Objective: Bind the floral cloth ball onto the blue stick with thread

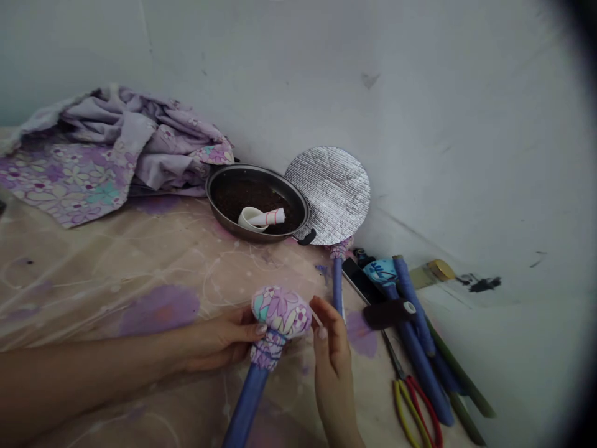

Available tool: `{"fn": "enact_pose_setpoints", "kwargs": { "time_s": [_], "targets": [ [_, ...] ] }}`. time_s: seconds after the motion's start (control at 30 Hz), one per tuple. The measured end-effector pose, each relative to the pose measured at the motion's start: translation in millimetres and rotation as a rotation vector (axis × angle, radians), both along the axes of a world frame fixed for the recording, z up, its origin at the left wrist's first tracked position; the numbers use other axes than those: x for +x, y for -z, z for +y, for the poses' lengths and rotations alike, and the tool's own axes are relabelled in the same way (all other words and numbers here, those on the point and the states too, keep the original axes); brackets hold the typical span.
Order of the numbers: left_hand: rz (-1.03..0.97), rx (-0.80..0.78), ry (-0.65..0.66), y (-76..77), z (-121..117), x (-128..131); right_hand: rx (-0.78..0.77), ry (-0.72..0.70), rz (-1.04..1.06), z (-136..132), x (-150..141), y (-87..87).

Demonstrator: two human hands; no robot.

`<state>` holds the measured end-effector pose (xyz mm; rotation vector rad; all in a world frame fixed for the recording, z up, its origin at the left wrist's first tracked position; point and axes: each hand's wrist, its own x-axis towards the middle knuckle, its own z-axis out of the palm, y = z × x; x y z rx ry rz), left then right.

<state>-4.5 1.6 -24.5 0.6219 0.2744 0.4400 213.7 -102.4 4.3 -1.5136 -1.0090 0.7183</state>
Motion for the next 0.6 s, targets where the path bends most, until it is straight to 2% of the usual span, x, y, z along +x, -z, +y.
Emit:
{"fn": "enact_pose_setpoints", "kwargs": {
  "time_s": [0.07, 0.13, 0.27, 0.37, 0.47, 0.6],
  "targets": [
    [0.025, -0.086, -0.018, -3.1, 2.5, -0.7, -0.052, 0.006, 0.059, 3.3, -0.4, -2.3],
    [0.044, -0.136, -0.040, -6.1, 3.8, -1.4, -0.087, -0.057, 0.113, 5.8, -0.7, -4.0],
    [0.054, -0.139, -0.056, -7.8, 5.1, -1.5, -0.146, -0.200, 0.153, 7.0, -1.7, -10.8],
    [0.052, -0.140, -0.045, -6.1, 5.6, -1.1, -0.207, -0.352, 0.128, 6.0, 1.0, -24.0],
    [0.058, -0.141, -0.054, -5.9, 4.7, -0.7, -0.267, -0.476, -0.081, 3.7, 8.8, -40.5],
    [0.070, -0.132, -0.068, -11.6, 1.6, -0.3, -0.280, -0.516, -0.476, -2.1, 17.3, -56.3]
  ]
}}
